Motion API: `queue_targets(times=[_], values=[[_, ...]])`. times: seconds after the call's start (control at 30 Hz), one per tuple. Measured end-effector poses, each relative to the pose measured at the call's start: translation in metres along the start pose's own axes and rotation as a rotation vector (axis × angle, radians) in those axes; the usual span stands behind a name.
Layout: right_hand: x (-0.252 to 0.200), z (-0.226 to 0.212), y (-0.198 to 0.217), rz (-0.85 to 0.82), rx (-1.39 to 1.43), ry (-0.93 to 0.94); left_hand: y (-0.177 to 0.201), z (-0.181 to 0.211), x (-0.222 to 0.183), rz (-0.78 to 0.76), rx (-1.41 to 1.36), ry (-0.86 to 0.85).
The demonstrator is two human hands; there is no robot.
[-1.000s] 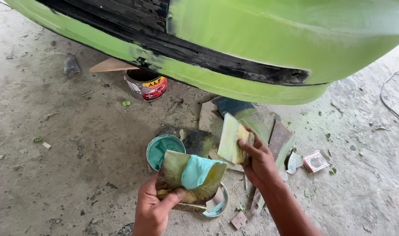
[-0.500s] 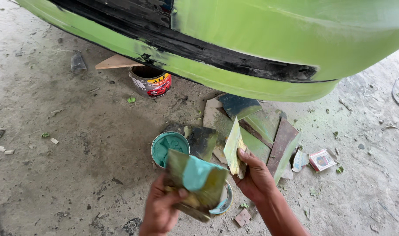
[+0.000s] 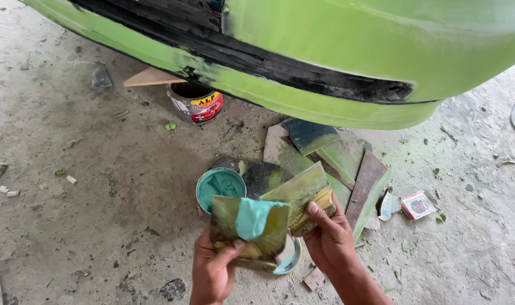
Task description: The person scoops a teal-colored paste from a can onto a metal mixing board using a putty knife. They then add a yellow substance from a tube and mix the two materials together on the board.
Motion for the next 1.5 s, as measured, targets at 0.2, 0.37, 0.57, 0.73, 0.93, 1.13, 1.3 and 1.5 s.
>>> queue_targets(times=[0.2,0.37,0.57,0.73,0.93,1.13,1.3,1.5], values=[[0.015,0.003,0.013,0.213,0.056,-0.109,0.009,-0.019,-0.001,-0.006,-0.087,0.150],[0.001,0.019,0.026,0.190,0.012,-0.300,0.018,-0.034,0.003,-0.019,-0.286,0.227],[0.006,0.024,0.035,0.243,0.011,-0.320,0.009,-0.040,0.002,-0.042,-0.284,0.327],[0.006,0.020,0.034,0.162,-0.002,-0.426,0.007,-0.013,-0.002,-0.179,-0.313,0.230],[0.027,0.003,0.020,0.029,0.134,-0.455,-0.026,0.027,-0.003,-0.237,0.125,0.271],[0.025,0.012,0.022,0.161,-0.250,-0.458,-0.056,0.050,-0.006,-0.231,0.320,0.229],[0.019,0.013,0.022,0.055,-0.180,-0.549,-0.046,0.068,-0.015,-0.198,0.227,0.083],[0.028,0.007,0.032,0.167,-0.168,-0.611,-0.059,0.064,-0.011,-0.204,0.508,0.263]])
Point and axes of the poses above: each hand's wrist, its own x-axis towards the middle knuckle, its own y-axis out of the back of the hand, z = x × y, the point moved 2 cm from there along x, towards the middle knuckle, and after that the axes turned 14 degrees about y, right-handed, at the moved point
